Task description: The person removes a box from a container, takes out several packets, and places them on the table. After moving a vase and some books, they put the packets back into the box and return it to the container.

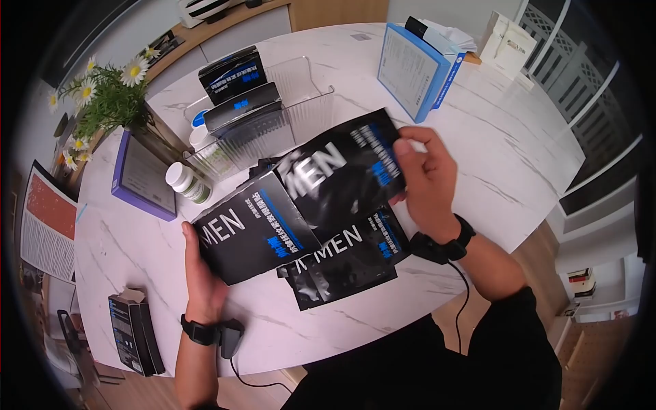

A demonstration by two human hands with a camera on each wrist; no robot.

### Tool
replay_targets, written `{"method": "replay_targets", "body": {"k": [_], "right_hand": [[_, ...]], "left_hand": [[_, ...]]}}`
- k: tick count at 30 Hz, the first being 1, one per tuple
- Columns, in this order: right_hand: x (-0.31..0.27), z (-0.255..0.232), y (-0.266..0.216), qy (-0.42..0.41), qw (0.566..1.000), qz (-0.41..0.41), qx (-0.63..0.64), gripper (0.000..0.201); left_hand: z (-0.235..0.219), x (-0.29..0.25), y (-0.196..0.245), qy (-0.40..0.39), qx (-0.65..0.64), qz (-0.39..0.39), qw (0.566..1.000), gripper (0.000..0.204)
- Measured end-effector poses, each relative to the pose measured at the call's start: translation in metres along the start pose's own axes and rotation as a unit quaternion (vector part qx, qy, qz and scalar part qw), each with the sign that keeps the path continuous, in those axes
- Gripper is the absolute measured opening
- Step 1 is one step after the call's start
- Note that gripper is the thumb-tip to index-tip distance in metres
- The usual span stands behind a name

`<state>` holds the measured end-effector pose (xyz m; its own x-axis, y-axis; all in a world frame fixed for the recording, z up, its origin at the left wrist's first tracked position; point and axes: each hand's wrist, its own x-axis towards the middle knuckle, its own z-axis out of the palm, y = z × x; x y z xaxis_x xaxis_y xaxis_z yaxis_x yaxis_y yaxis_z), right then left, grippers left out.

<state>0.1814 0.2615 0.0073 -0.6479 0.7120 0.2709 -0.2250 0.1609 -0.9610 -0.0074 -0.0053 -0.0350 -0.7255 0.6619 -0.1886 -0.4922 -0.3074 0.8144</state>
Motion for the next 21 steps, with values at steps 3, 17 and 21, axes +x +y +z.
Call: {"method": "replay_targets", "body": {"k": [3,17,21], "right_hand": [[-0.008,0.005,0.001,-0.093,0.995,-0.014,-0.036,0.021],[-0.008,0.005,0.007,-0.294,0.943,-0.095,-0.128,0.008],[-0.013,0.005,0.01,-0.348,0.907,-0.15,-0.183,0.007]], "left_hand": [[0.009,-0.004,0.0,0.007,0.017,0.008,1.0,0.061],[0.007,-0.007,-0.009,-0.007,0.014,0.017,1.0,0.06],[-0.001,-0.009,-0.011,-0.086,0.057,0.027,0.994,0.06]]}}
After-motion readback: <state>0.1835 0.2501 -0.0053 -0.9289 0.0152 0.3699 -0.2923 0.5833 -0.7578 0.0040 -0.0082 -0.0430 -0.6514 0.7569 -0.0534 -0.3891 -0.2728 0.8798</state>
